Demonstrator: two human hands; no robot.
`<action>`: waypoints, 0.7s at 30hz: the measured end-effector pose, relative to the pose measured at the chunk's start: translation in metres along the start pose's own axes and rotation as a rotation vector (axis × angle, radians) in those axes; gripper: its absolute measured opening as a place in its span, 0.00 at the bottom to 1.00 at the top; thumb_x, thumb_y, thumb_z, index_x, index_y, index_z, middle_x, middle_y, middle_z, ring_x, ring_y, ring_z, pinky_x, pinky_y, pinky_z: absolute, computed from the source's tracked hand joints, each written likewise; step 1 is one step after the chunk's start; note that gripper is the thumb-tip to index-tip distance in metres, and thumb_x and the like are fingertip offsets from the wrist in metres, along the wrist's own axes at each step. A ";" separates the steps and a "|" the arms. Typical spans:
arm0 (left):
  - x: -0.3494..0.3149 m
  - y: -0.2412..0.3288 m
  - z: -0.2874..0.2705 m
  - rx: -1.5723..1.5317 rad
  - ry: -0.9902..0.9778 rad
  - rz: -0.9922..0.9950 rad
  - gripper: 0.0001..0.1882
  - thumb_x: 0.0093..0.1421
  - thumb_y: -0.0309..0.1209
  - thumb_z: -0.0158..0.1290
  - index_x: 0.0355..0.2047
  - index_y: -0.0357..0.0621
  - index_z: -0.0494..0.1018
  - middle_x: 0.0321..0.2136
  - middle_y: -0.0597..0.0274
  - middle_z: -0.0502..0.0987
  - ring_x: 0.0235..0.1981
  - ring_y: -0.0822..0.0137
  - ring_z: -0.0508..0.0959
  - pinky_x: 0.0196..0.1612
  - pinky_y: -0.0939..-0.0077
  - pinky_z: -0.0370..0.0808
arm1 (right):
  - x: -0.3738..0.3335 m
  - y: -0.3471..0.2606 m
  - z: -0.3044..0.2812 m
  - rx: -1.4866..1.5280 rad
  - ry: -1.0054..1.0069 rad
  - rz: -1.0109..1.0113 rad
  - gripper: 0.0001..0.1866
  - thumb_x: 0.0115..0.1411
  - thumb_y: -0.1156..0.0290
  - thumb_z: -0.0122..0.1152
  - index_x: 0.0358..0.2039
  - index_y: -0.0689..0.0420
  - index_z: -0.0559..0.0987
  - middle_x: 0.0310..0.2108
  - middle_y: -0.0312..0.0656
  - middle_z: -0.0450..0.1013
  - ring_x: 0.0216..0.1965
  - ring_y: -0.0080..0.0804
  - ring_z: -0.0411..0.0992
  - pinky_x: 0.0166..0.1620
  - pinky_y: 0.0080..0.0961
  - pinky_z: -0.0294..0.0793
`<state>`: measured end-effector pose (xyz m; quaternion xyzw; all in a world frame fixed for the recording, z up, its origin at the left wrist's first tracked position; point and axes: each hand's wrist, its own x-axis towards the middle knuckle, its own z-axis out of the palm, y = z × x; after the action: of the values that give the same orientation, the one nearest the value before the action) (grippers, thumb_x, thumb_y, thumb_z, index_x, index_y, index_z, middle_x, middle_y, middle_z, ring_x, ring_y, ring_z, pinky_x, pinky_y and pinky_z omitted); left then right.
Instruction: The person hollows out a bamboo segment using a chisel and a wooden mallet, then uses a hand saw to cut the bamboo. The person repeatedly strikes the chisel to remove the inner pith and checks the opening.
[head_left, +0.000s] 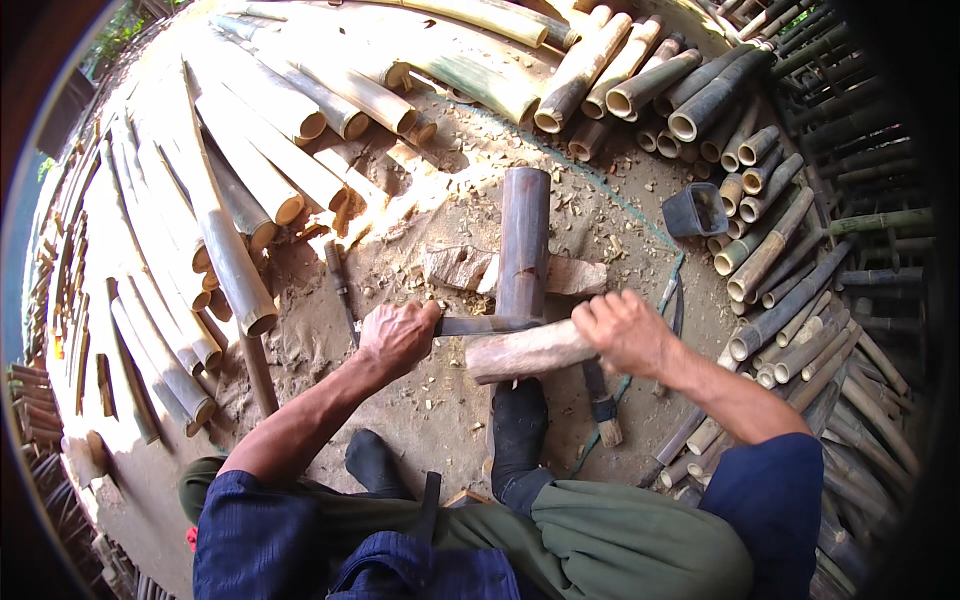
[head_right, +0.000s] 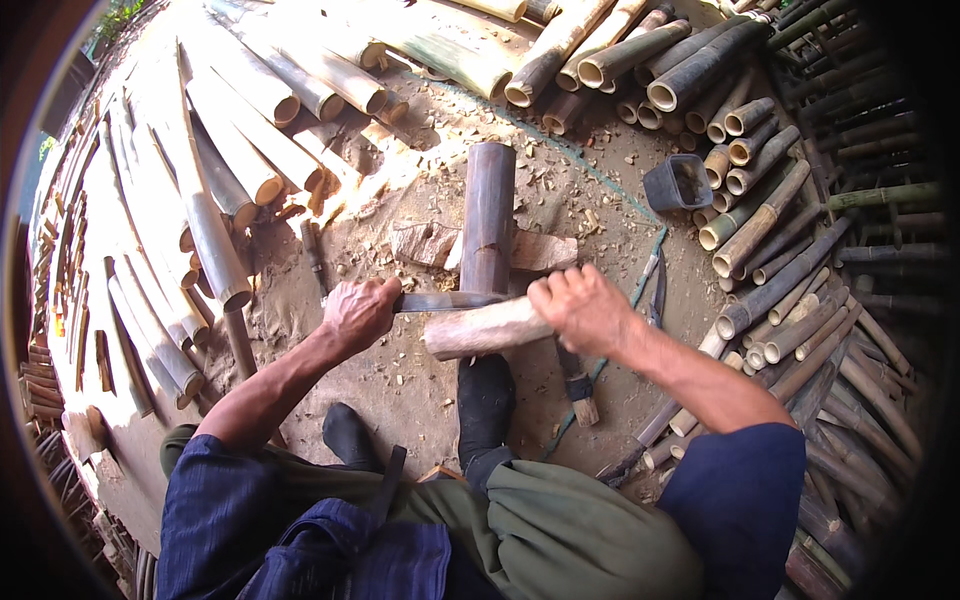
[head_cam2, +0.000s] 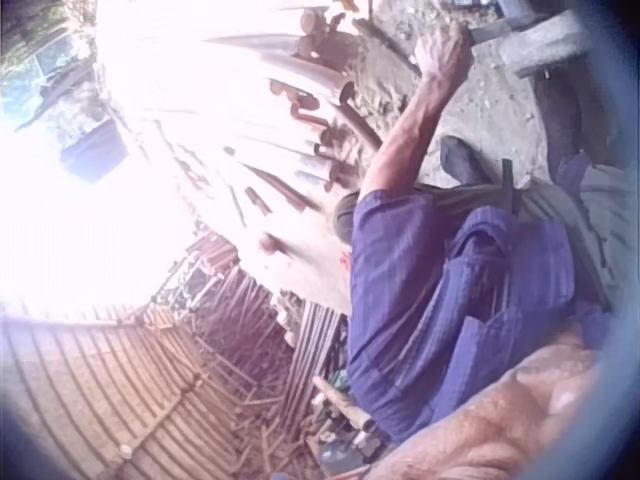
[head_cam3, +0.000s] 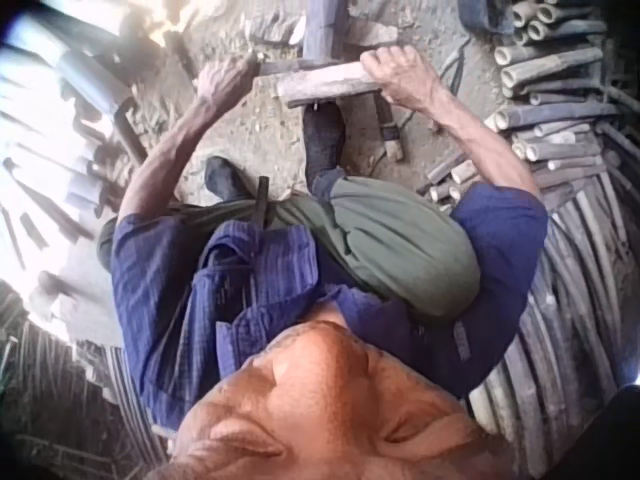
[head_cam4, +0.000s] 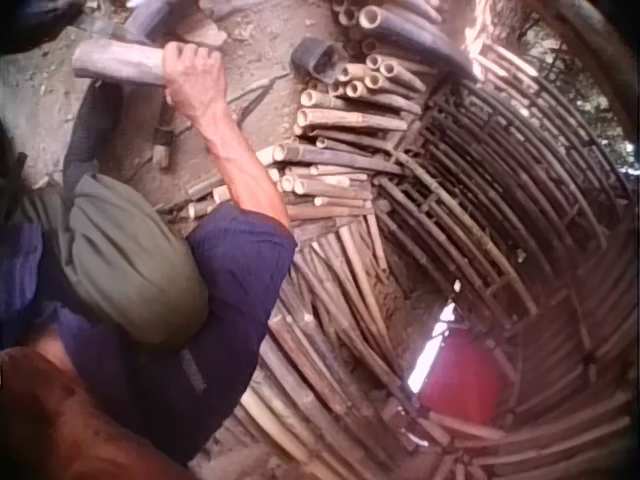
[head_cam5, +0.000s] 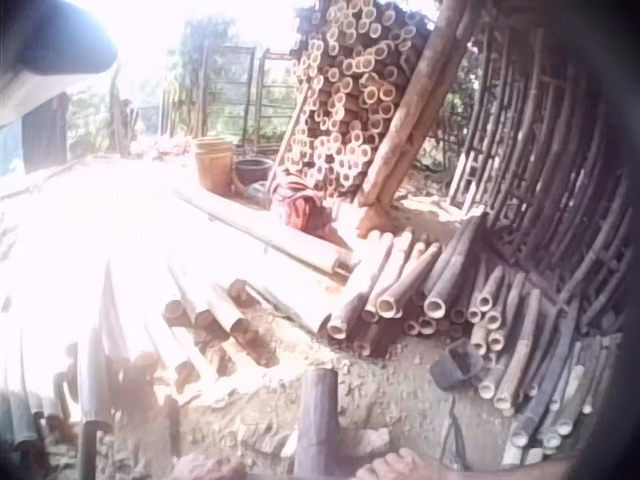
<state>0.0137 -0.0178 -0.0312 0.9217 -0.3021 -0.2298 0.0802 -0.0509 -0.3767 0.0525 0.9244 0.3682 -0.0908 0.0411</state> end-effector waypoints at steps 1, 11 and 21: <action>-0.007 -0.004 0.007 -0.008 0.010 -0.010 0.08 0.69 0.32 0.51 0.36 0.41 0.73 0.25 0.47 0.81 0.22 0.50 0.83 0.25 0.50 0.78 | -0.001 -0.028 -0.007 0.041 -0.061 -0.001 0.15 0.50 0.77 0.69 0.38 0.56 0.76 0.28 0.39 0.76 0.31 0.35 0.77 0.33 0.34 0.72; -0.005 -0.010 0.009 -0.004 0.066 -0.012 0.07 0.67 0.32 0.52 0.36 0.42 0.74 0.28 0.45 0.82 0.27 0.44 0.84 0.30 0.45 0.79 | 0.002 -0.045 -0.019 0.132 0.102 -0.221 0.20 0.45 0.71 0.77 0.37 0.55 0.77 0.30 0.34 0.75 0.30 0.30 0.75 0.32 0.30 0.74; -0.003 -0.008 0.011 0.031 0.046 -0.034 0.08 0.70 0.33 0.50 0.38 0.42 0.72 0.31 0.47 0.81 0.28 0.46 0.84 0.30 0.47 0.78 | 0.010 -0.057 -0.019 0.159 0.271 -0.432 0.17 0.48 0.66 0.74 0.34 0.51 0.75 0.30 0.31 0.75 0.32 0.28 0.76 0.34 0.32 0.73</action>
<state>0.0111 -0.0099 -0.0420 0.9327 -0.2882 -0.2054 0.0690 -0.0804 -0.3265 0.0689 0.8283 0.5510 -0.0017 -0.1015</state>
